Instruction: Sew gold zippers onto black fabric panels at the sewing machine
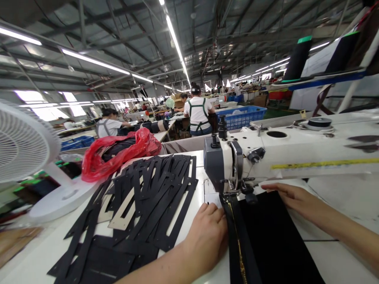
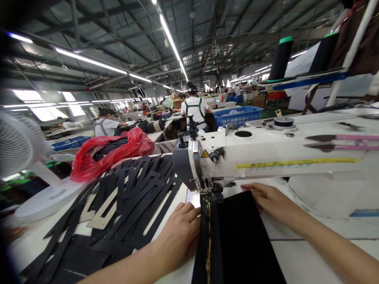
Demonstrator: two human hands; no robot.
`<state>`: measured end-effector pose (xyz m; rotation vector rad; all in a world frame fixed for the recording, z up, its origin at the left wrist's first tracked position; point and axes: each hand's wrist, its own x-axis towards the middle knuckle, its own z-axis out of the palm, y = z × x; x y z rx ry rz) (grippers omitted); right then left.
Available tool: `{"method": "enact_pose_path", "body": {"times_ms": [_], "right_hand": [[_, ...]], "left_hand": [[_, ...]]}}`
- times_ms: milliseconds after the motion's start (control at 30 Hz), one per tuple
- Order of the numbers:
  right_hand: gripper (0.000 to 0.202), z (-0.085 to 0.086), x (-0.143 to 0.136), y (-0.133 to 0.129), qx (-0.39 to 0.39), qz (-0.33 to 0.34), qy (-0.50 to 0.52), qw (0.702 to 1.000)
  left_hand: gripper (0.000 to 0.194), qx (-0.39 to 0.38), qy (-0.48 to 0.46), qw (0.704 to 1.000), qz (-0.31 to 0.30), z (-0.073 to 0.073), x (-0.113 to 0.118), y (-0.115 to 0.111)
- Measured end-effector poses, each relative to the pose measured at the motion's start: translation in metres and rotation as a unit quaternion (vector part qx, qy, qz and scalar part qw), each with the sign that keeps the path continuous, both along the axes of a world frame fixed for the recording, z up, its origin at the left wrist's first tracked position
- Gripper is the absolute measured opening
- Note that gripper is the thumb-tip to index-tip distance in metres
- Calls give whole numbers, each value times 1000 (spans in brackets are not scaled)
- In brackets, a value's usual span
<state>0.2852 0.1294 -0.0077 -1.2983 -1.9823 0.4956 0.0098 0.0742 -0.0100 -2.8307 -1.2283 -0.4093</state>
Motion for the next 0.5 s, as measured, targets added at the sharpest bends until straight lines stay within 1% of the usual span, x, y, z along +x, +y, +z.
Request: {"method": "enact_pose_path", "body": {"times_ms": [33, 67, 100, 200, 267, 333, 433, 500], "right_hand": [[35, -1, 1, 0, -56, 16, -1, 998], [34, -2, 2, 0, -93, 23, -7, 995], [33, -4, 3, 0, -108, 19, -17, 994], [25, -7, 2, -1, -72, -32, -54, 995], [25, -6, 1, -3, -51, -59, -64, 995], [30, -2, 0, -7, -44, -85, -70, 993], [47, 4, -2, -11, -58, -100, -87, 990], [43, 7, -4, -12, -39, -94, -131, 986]], "left_hand": [[4, 1, -5, 1000, 0, 0, 0, 0], [5, 3, -8, 1000, -1, -1, 0, 0], [4, 6, -12, 1000, 0, -1, -1, 0], [3, 17, -20, 1000, -1, -3, -1, 0], [4, 24, -23, 999, -3, -4, -2, 0], [5, 26, -28, 999, 0, -5, -2, -1], [5, 22, -31, 999, 5, -6, -2, -3], [5, 21, -30, 999, 4, -7, -2, -2]]}}
